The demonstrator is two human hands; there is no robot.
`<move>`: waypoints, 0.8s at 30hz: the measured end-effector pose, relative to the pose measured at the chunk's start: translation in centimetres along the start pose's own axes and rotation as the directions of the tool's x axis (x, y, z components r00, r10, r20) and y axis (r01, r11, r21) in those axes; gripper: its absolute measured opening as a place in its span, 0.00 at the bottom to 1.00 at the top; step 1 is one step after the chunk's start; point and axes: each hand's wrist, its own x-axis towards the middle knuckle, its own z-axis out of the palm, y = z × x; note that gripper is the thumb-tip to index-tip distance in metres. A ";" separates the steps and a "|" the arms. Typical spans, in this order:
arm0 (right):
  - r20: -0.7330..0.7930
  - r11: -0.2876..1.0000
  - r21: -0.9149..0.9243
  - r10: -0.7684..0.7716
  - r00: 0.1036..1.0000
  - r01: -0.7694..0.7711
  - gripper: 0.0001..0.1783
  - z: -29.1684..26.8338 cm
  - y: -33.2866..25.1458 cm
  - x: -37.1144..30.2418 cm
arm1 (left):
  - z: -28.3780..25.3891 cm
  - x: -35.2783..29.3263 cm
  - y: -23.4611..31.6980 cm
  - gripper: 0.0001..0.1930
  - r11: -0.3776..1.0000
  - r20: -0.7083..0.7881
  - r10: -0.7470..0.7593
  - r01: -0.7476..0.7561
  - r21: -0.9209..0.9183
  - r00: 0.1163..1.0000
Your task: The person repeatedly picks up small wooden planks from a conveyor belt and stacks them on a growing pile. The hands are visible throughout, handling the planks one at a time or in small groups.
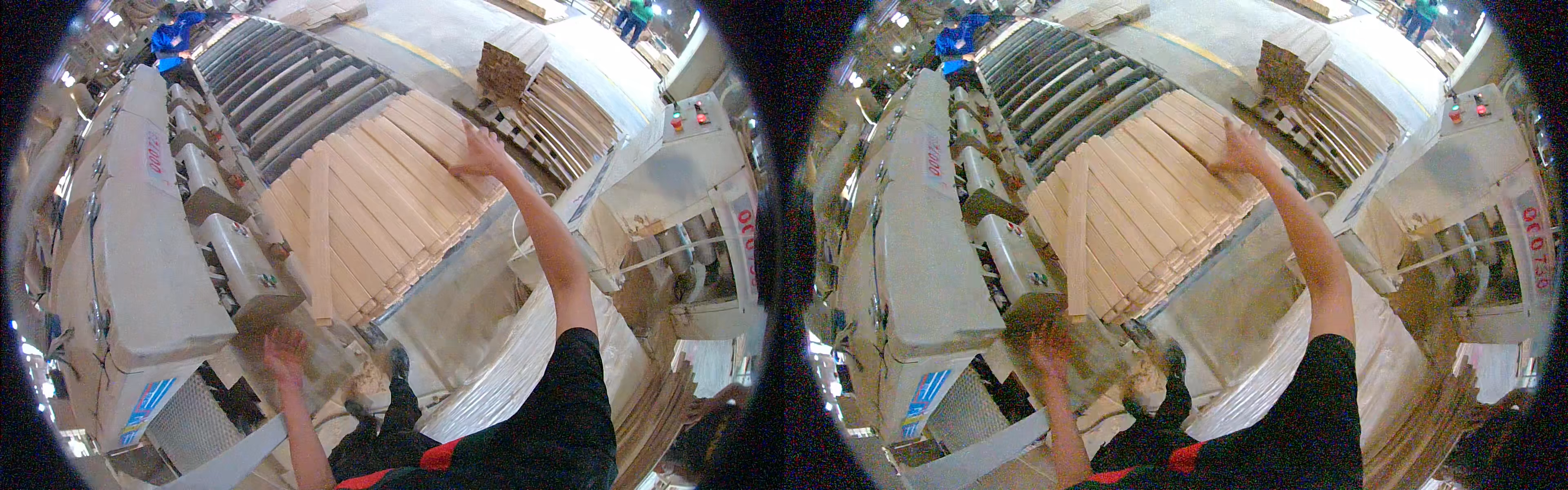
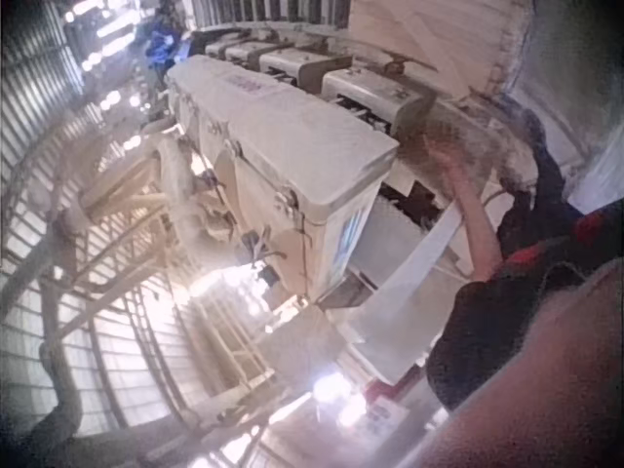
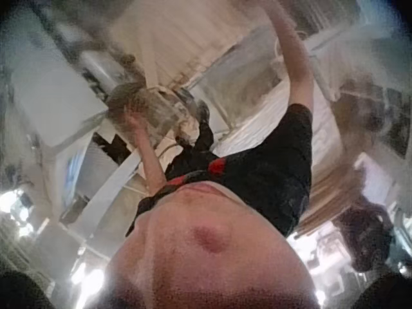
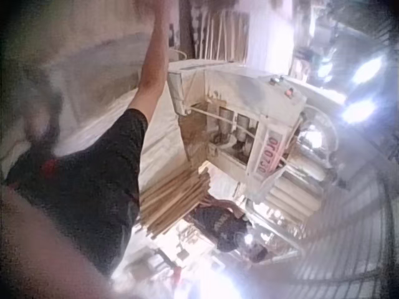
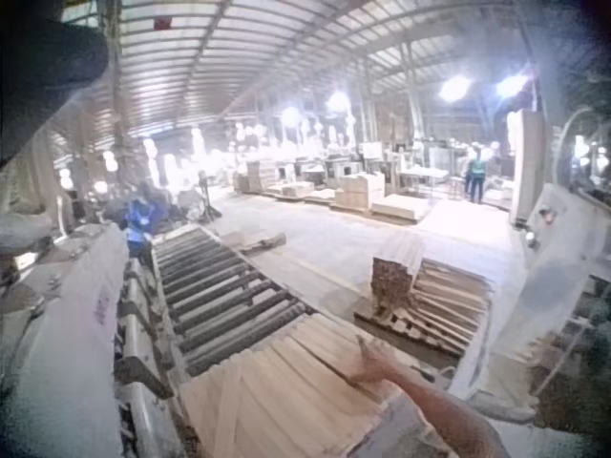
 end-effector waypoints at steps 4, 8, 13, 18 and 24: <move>-0.028 0.973 0.231 -0.022 0.999 0.028 0.60 -1.3 1.1 -0.7 | -0.2 -0.7 1.0 0.23 1.000 -0.026 -0.015 0.015 0.020 1.000; -0.028 0.743 0.661 -0.114 0.993 0.104 0.45 -3.1 2.8 -5.0 | -1.8 -2.3 -3.2 0.27 0.999 0.097 0.045 -0.047 0.022 0.994; -0.148 0.250 0.953 -0.111 0.983 0.172 0.38 -3.6 3.8 -23.4 | 1.8 -11.1 -5.0 0.25 0.953 0.369 -0.107 -0.010 0.302 0.923; -0.171 -0.278 0.933 0.220 0.960 0.230 0.52 1.3 -3.1 -47.5 | 0.2 -17.7 -3.0 0.27 0.842 0.639 -0.001 -0.343 0.415 0.769; -0.171 -0.437 0.870 0.169 0.971 0.229 0.67 4.1 -15.9 -65.8 | -0.8 -30.9 1.4 0.52 0.770 0.961 0.137 -0.636 0.049 0.240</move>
